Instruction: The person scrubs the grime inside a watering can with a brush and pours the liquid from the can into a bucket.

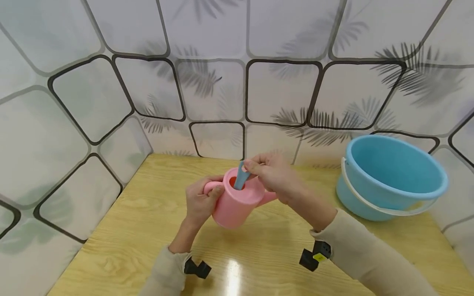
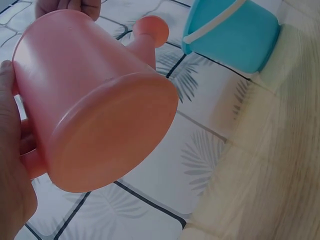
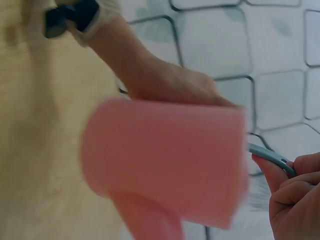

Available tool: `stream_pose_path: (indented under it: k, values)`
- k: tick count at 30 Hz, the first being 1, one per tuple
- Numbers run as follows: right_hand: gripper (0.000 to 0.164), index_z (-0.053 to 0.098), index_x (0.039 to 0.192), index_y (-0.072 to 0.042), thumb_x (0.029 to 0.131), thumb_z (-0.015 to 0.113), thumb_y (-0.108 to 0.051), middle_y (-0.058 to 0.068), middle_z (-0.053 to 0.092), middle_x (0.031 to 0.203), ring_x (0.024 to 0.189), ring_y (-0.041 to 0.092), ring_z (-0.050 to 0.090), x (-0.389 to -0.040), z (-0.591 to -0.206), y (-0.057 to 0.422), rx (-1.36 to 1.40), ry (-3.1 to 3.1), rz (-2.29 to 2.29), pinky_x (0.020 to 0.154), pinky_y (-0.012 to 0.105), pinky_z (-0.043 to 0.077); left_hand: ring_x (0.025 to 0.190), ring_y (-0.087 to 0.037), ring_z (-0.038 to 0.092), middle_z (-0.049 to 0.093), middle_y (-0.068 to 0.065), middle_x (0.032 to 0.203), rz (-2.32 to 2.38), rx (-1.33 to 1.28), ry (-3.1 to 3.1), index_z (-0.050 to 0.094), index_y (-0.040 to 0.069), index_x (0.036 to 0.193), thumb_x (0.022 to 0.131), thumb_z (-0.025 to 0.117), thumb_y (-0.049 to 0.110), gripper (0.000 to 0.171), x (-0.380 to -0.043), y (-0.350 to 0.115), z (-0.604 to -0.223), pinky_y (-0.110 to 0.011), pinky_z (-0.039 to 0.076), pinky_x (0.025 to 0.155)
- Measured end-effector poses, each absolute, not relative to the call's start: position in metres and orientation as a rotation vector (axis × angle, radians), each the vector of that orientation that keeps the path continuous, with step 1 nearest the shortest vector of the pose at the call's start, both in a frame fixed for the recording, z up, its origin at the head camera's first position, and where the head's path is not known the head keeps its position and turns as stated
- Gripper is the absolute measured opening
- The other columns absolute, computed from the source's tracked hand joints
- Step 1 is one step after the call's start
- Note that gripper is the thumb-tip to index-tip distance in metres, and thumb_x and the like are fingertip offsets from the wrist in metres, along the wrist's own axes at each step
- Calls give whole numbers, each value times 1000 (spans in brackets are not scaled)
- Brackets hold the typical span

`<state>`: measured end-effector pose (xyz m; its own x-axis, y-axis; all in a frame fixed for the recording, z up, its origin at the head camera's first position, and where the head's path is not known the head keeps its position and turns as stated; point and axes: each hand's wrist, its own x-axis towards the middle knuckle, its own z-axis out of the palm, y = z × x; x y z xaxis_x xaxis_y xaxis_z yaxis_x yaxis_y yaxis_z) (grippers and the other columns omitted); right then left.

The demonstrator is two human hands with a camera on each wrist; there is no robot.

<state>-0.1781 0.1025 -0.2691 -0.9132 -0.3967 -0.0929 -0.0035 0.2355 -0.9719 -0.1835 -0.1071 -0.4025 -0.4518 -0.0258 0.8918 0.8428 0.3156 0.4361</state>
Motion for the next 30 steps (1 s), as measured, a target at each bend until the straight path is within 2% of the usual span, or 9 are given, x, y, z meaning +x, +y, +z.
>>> stream_pose_path:
  k: [3, 9, 16, 21, 27, 30]
  values:
    - [22, 66, 95, 0, 102, 56, -18, -2, 64, 65, 41, 7, 28, -176, -273, 102, -366, 2174, -1712, 41, 22, 26, 63, -20, 69, 75, -14, 83, -1272, -738, -1727, 75, -2, 94, 93, 63, 47, 51, -182, -105, -403, -23, 55, 56]
    - [20, 66, 90, -8, 103, 54, -17, -2, 71, 75, 41, 7, 26, -177, -266, 107, -339, 2119, -1865, 41, 22, 22, 63, -20, 68, 75, -15, 85, -1316, -727, -1728, 75, -3, 96, 92, 64, 48, 53, -179, -106, -400, -23, 54, 57]
    - [20, 63, 103, 2, 103, 55, -16, 1, 71, 75, 40, 7, 28, -173, -272, 105, -349, 2146, -1794, 41, 21, 25, 61, -19, 67, 75, -13, 83, -1294, -748, -1738, 75, -2, 95, 93, 62, 49, 52, -179, -102, -401, -24, 54, 55]
    - [21, 61, 108, 0, 103, 54, -19, -2, 71, 75, 40, 7, 26, -179, -269, 110, -315, 2141, -1896, 41, 21, 22, 60, -18, 65, 75, -13, 82, -1281, -751, -1722, 75, -2, 95, 93, 63, 48, 51, -178, -102, -400, -23, 52, 53]
    - [19, 68, 96, -2, 101, 58, -18, -1, 69, 71, 43, 8, 31, -175, -283, 102, -289, 2130, -1823, 43, 21, 25, 63, -18, 68, 75, -11, 82, -1273, -776, -1723, 76, -1, 93, 93, 64, 48, 50, -178, -100, -402, -23, 53, 55]
    - [19, 70, 92, -7, 102, 57, -15, -2, 69, 71, 42, 8, 26, -175, -283, 106, -320, 2111, -1912, 43, 24, 20, 62, -18, 67, 75, -12, 83, -1285, -772, -1729, 75, -1, 94, 93, 64, 48, 50, -178, -99, -403, -23, 53, 55]
